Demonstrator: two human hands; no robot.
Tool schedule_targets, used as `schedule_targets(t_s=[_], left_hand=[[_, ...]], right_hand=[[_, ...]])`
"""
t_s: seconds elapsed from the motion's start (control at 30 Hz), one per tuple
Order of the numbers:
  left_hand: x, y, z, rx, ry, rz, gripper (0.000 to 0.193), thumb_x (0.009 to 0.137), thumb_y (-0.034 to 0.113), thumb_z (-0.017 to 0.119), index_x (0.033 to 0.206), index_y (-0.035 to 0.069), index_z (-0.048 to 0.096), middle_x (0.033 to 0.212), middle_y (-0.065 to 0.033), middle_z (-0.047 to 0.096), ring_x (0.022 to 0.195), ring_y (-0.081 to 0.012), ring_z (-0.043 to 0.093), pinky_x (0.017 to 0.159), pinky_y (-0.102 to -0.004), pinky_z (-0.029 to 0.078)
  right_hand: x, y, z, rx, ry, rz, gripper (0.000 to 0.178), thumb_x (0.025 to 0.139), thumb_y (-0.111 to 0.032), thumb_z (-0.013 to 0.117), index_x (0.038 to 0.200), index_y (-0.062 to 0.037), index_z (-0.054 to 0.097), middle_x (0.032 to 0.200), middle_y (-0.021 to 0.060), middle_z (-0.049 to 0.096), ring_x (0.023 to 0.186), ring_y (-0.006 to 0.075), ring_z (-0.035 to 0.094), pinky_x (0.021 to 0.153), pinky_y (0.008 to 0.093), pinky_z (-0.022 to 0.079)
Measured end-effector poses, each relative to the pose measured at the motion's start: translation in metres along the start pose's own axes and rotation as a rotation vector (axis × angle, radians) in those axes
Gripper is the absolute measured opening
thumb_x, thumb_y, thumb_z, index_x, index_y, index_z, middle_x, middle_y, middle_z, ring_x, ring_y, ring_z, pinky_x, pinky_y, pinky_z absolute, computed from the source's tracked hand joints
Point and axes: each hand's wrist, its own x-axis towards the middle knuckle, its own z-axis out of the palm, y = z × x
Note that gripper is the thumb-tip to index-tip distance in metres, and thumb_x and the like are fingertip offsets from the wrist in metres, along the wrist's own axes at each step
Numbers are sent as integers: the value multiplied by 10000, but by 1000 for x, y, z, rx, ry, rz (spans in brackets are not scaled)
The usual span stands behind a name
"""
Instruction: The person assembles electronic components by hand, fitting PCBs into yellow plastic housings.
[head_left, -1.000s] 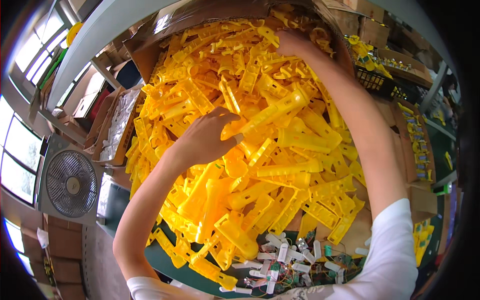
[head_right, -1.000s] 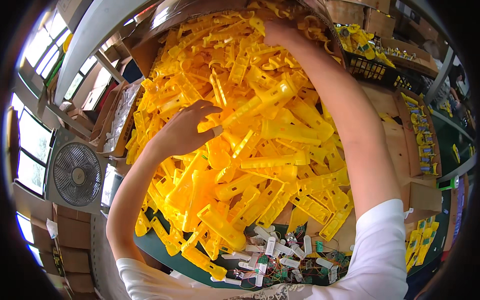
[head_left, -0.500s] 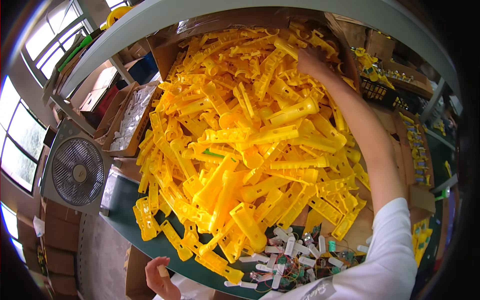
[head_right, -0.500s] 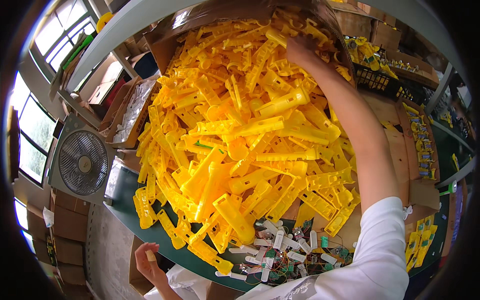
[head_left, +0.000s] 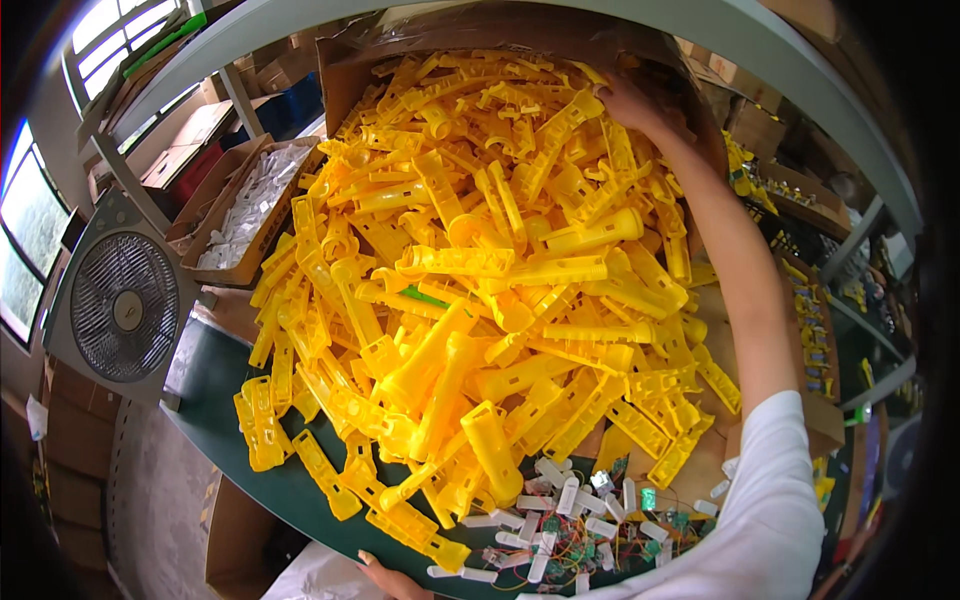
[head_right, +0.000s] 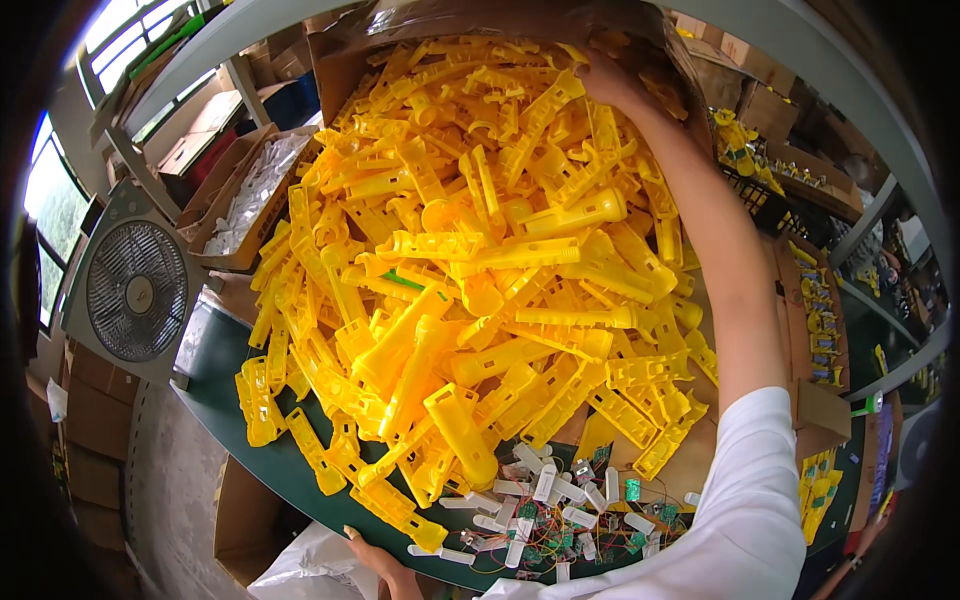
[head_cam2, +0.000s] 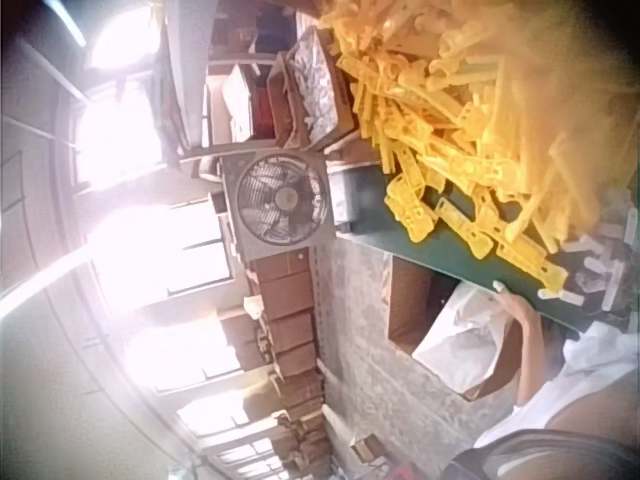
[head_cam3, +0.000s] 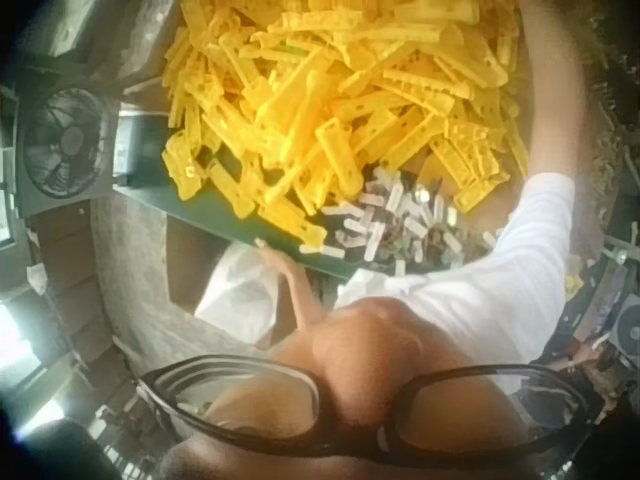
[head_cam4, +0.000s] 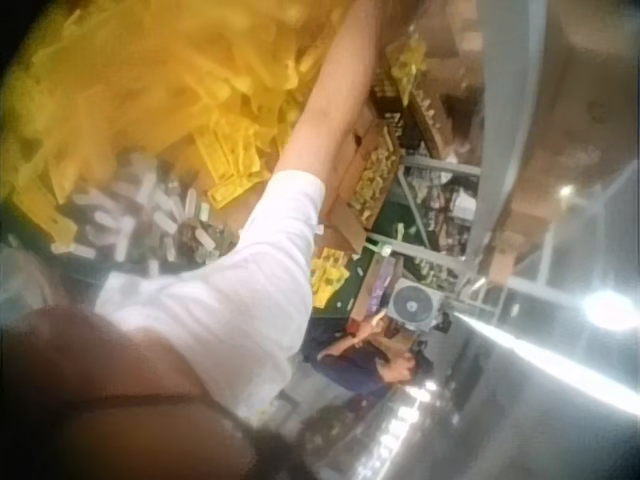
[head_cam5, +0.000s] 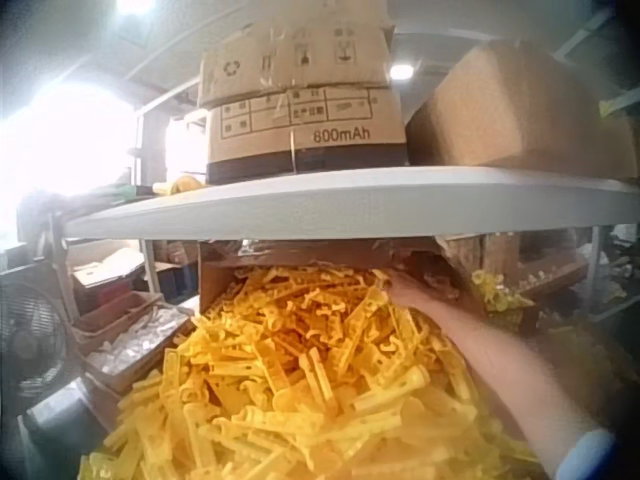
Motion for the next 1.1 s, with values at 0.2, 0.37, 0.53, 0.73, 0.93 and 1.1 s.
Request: schedule_targets(t_s=[0.2,0.37,0.53,0.73,0.93,1.1], left_hand=[[4,-33,15,515,158,186,478,1047,306,474,1357,-59,478,1207,-180,625,1042,-311,587,955,-385,471],[-5,-5,14,384,214,150,499,1063,344,419,1316,-78,500,1250,-204,595,1073,-319,561,971,-404,447],[-22,25,58,364,179,52,506,1071,329,375,1353,-82,463,1289,-228,568,1112,-337,552,994,-417,435],[-17,26,30,301,145,77,549,1073,363,357,1406,-70,413,1363,-239,516,1171,-347,521,1030,-423,410],[-11,10,25,283,85,55,578,1075,388,352,1440,-61,369,1412,-230,472,1198,-348,501,1048,-418,394],[-15,13,28,294,117,-53,576,1079,382,335,1453,-56,344,1412,-234,467,1221,-339,484,1060,-426,388]], right_hand=[[39,59,-6,-279,-1,105,545,979,-354,515,1422,-45,446,1332,196,586,1163,376,594,950,442,481],[-66,-85,-49,-340,-498,150,357,947,-316,558,1058,-18,720,993,217,709,953,315,680,863,424,513],[-91,-72,-92,-341,-301,73,402,951,-353,562,1116,-10,691,1035,218,699,963,374,669,842,455,515],[26,-85,16,-240,183,-17,460,956,-377,551,1145,29,656,1104,253,671,1021,425,644,894,473,497],[64,-59,57,-332,106,-57,442,965,-360,540,1135,31,654,1072,275,670,980,419,656,865,479,500],[-42,-116,-45,-365,-382,-124,331,914,-322,594,1062,-59,732,1021,207,709,897,352,686,846,448,519]])
